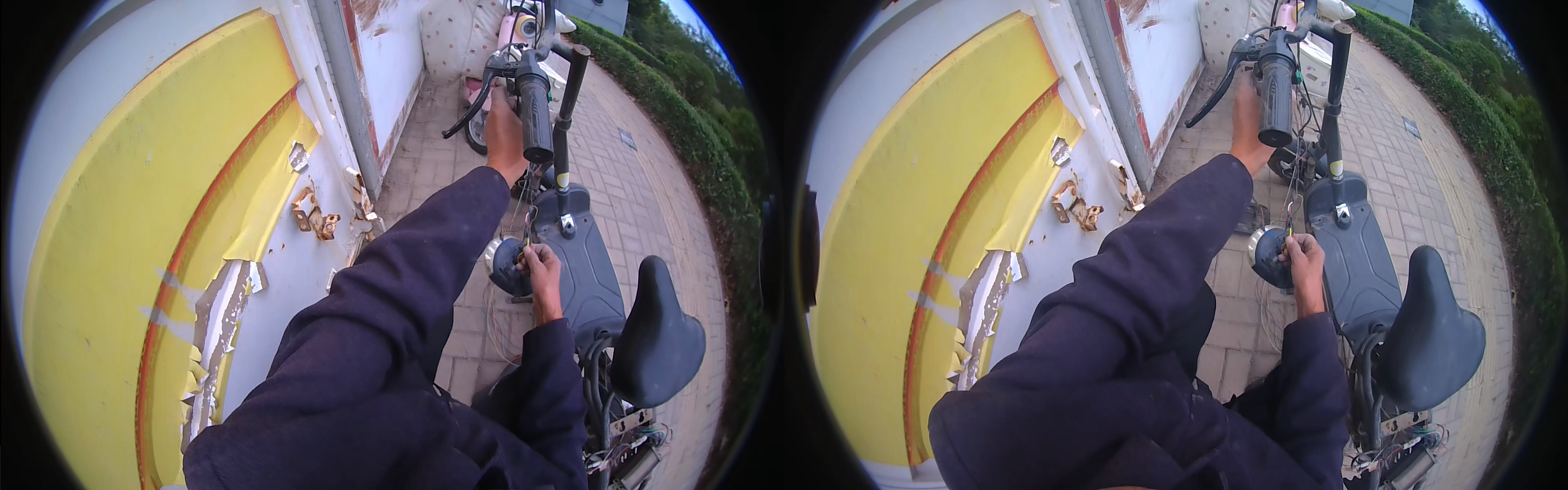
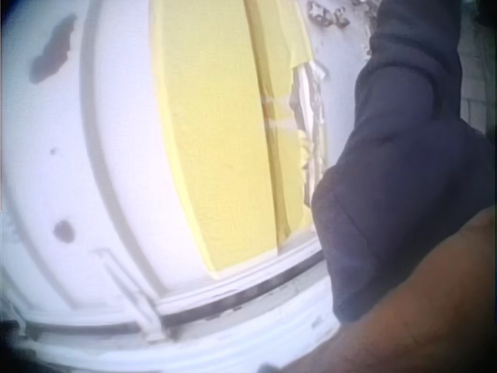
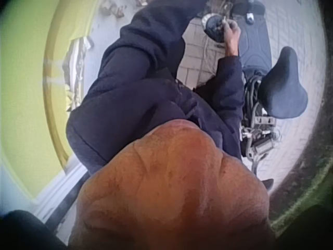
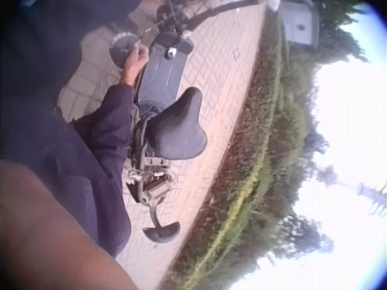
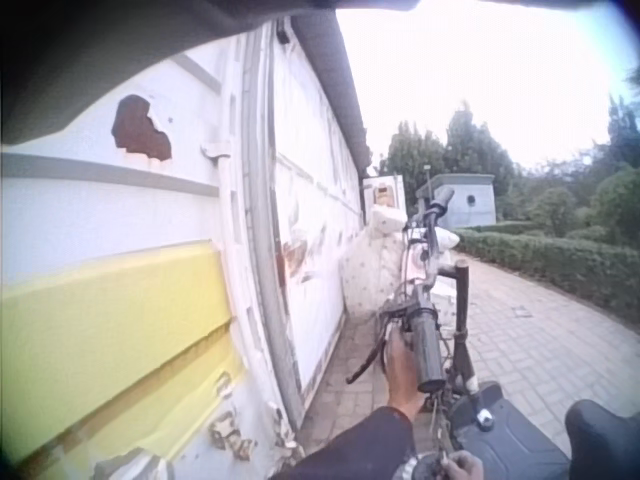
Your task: The person repairs an electric scooter by connecting wires at the handlebar and under the seat. They twist and secure wire ends, then route and connect additional wires near the controller under the seat.
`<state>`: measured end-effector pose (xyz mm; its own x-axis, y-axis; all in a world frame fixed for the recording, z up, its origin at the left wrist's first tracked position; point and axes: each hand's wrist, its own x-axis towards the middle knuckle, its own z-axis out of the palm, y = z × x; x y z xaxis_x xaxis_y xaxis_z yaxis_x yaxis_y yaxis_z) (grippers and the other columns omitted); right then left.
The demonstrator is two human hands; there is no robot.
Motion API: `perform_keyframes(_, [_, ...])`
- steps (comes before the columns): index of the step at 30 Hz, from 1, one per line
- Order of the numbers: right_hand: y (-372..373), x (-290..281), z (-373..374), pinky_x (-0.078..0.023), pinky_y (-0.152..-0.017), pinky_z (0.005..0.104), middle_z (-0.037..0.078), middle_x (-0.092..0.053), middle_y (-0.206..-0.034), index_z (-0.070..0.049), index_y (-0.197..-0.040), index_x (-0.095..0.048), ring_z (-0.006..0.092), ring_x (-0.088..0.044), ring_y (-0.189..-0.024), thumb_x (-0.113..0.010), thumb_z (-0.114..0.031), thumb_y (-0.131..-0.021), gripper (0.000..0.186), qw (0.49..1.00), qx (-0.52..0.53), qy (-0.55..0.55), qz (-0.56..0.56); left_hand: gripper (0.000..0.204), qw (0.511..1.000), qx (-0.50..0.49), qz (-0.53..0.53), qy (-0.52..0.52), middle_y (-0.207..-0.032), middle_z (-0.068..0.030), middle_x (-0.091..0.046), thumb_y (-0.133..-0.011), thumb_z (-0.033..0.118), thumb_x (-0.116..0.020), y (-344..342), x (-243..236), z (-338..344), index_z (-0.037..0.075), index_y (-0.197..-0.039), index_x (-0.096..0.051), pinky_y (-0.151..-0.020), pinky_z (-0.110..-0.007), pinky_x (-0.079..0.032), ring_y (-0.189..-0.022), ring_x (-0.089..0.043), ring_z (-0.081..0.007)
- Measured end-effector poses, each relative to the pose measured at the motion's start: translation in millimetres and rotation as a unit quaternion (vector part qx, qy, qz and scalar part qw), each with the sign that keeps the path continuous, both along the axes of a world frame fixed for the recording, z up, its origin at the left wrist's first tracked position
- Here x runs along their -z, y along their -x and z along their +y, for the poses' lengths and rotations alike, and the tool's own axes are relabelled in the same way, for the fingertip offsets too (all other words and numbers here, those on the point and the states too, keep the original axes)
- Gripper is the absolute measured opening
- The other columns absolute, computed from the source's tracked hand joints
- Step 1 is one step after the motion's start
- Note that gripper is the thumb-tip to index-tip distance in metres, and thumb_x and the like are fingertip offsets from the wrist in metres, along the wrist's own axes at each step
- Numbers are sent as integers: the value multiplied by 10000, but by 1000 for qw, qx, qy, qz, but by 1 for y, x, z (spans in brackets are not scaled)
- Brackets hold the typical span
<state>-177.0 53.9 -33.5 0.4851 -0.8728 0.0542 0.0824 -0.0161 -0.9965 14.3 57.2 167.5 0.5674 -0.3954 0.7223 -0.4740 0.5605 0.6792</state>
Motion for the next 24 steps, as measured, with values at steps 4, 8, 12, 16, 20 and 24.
perform_keyframes(4, [-5, 9, -1, -466, -604, 215, 5, -626, -777, -17, -957, -624, 73, -591, -642, -637, -119, -1020, 120, 1000, -5, -6, -4, 279, 996, 29, 48, -68, -921, -164, -708, -874, 78, -720, -12, 11, 1, -33, -1074, -561, -739, -416, -526, -828, -702, -290])
perform_keyframes(8, [-12, 24, 1, -465, -589, 221, 3, -650, -771, -38, -965, -642, 81, -609, -643, -648, -172, -1027, 148, 1000, 2, -13, 4, 252, 993, 61, 79, -62, -879, -64, -661, -1001, 54, -593, -14, 35, 16, -80, -1215, -599, -636, -261, -512, -722, -626, -98])
perform_keyframes(12, [-20, 39, 7, -460, -608, 226, 12, -641, -792, -3, -1008, -628, 71, -574, -652, -638, -130, -1028, 129, 1000, -2, 11, -6, 215, 991, 71, 93, -62, -844, -59, -666, -991, 61, -595, -22, 52, 32, -80, -1147, -638, -651, -260, -513, -686, -618, -95])
perform_keyframes(16, [-25, 52, 15, -421, -608, 225, -3, -634, -788, -7, -998, -653, 58, -547, -675, -649, -141, -1024, 136, 1000, 16, 2, 26, 215, 985, 74, 67, -140, -862, -84, -690, -950, 41, -613, -34, 65, 44, -77, -1128, -641, -678, -278, -521, -721, -635, -119])
perform_keyframes(20, [-32, 61, 18, -407, -609, 218, -34, -629, -793, -20, -960, -682, 42, -517, -676, -668, -142, -1007, 132, 997, 41, 27, 52, 268, 967, 63, 62, -240, -964, -94, -708, -919, 86, -653, -22, 111, 85, -46, -1151, -643, -798, -329, -538, -870, -668, -175])
perform_keyframes(24, [-43, 68, 13, -423, -626, 223, -36, -622, -809, -53, -997, -679, 50, -536, -699, -677, -184, -1012, 132, 996, 59, 18, 57, 268, 955, 59, 124, -264, -947, -105, -719, -915, 111, -660, -6, 155, 137, -28, -1144, -652, -813, -345, -549, -877, -697, -208])
